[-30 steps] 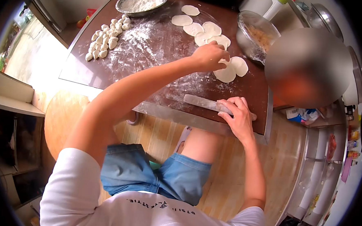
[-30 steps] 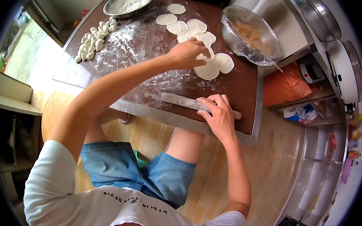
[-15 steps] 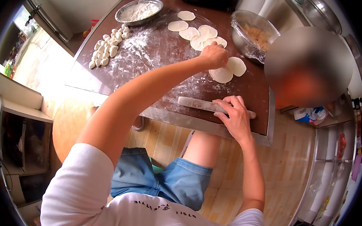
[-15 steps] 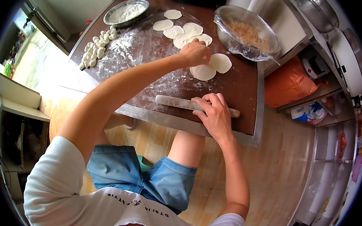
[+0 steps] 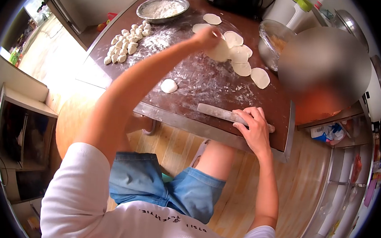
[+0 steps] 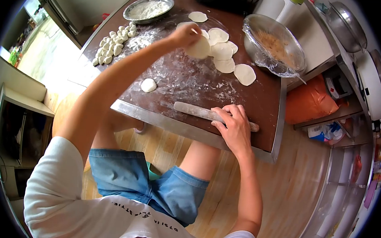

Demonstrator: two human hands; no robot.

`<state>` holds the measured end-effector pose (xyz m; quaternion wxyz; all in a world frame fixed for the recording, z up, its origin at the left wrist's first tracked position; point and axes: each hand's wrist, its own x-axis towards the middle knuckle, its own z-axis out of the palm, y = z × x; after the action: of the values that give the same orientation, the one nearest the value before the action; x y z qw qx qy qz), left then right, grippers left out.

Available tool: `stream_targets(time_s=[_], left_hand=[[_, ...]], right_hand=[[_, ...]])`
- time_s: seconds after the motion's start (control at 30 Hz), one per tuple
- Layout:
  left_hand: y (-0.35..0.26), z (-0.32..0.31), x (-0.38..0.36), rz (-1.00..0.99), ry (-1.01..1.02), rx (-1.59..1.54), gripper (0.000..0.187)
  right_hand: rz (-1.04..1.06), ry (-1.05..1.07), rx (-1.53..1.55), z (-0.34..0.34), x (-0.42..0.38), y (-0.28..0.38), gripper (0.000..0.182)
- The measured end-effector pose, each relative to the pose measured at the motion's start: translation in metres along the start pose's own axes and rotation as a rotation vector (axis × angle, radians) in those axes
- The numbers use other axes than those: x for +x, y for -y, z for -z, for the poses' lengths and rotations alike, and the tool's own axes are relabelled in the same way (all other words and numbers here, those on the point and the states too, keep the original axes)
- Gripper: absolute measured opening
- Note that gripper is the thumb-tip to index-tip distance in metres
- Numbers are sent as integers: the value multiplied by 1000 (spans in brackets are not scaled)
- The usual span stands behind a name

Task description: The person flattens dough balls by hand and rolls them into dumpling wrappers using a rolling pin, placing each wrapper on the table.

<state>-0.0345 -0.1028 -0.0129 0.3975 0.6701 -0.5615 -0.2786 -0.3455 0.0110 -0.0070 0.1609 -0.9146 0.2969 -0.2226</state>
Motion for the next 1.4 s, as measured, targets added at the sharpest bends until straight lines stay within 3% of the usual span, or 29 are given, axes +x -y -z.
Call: stream_targets(time_s=[0.1, 0.13, 0.2, 0.27, 0.33, 0.4, 0.5, 0.6, 0.63, 0.67, 0.7, 0.77, 0.83, 0.93, 1.07, 1.13, 1.2, 1.3, 1.4], left_hand=[[30, 82, -6, -238, -247, 847, 27], [33, 97, -25, -389, -374, 881, 22], [18, 116, -68, -272, 98, 611, 20], [21, 110, -115, -305, 412, 374, 17], [38, 93, -144, -375, 356, 430, 20], [33, 86, -153, -234, 402, 400, 18], [27, 83, -160, -195, 499, 365, 12], [25, 76, -162, -284, 393, 455, 9], [12, 76, -164, -175, 385, 375, 8], [14, 71, -162, -207, 360, 347, 9], [17, 66, -160, -236, 336, 314, 9], [24, 57, -156, -326, 285, 253, 11], [25, 60, -153, -354, 366, 243, 11], [27, 63, -144, -367, 410, 261, 13], [27, 57, -121, -298, 483, 481, 15], [28, 54, -120, -435, 478, 507, 19], [25, 52, -120, -354, 616, 519, 15], [18, 60, -127, -99, 613, 311, 18], [20, 60, -128, -334, 442, 374, 19]], right_hand=[[29, 50, -7, 0, 6, 6, 37], [39, 66, -4, -1, 9, 8, 38], [50, 88, 3, -6, 14, 12, 40], [65, 135, 7, -9, 24, 19, 42], [137, 109, 27, -19, 35, 27, 42], [199, 86, 6, -29, 46, 39, 44], [232, 92, -23, -44, 53, 58, 44], [231, 137, -38, -56, 57, 59, 42], [227, 145, -33, -57, 59, 60, 42], [223, 155, -30, -58, 60, 61, 41], [207, 207, -16, -58, 60, 61, 36], [178, 107, -120, -64, 58, 69, 38], [121, 43, -195, -76, 63, 68, 50], [-14, -28, -467, -103, 100, 50, 50], [-78, 17, -467, -110, 144, 36, 54], [-65, 62, -414, -104, 117, 48, 53], [-58, 132, -331, -92, 79, 68, 53], [-88, 150, -312, -91, 67, 72, 52], [-108, 8, -409, -107, 122, 49, 51]])
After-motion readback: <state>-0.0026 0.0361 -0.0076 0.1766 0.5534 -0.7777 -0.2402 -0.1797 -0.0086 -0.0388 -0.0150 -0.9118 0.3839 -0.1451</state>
